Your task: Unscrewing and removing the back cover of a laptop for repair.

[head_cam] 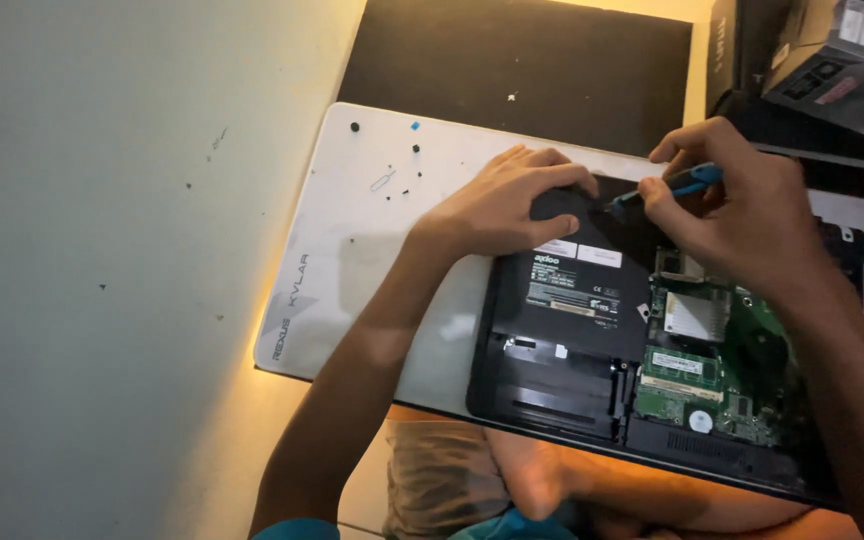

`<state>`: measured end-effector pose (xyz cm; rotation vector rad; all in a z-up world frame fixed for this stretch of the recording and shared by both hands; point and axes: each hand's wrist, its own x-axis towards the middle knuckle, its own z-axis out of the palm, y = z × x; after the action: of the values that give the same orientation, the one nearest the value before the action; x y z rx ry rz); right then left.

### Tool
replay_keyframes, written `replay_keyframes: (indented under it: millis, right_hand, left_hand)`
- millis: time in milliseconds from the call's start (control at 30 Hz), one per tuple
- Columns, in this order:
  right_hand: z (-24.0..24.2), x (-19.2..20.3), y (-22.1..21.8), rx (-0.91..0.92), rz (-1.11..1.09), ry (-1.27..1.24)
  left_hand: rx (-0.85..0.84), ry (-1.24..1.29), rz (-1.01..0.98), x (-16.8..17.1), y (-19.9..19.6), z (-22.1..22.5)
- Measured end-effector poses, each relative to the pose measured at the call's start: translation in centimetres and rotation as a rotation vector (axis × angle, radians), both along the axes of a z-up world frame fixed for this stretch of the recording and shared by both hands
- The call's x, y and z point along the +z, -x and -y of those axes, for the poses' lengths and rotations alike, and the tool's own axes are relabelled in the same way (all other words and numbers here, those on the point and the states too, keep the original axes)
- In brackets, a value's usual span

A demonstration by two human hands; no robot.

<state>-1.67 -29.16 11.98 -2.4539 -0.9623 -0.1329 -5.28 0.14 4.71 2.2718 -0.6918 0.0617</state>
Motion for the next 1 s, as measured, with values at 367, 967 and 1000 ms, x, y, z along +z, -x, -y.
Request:
replay_keyframes:
  millis: [367, 967, 1000]
  right_hand:
    - [-1.1, 1.9, 0.2, 0.148, 0.119, 0.163]
    - [-6.4, -1.9, -5.8, -0.045, -0.474, -0.209]
    - [-6.1, -2.6, -5.8, -0.012, -0.444, -0.242]
  left_hand:
    - [0.018, -0.020, -0.050, 0.9, 0.4, 0.3]
    - [0.049, -0.018, 0.149, -0.2, -0.1, 0.7]
    - [0.058, -0.009, 0.130, -0.1, 0.1, 0.9]
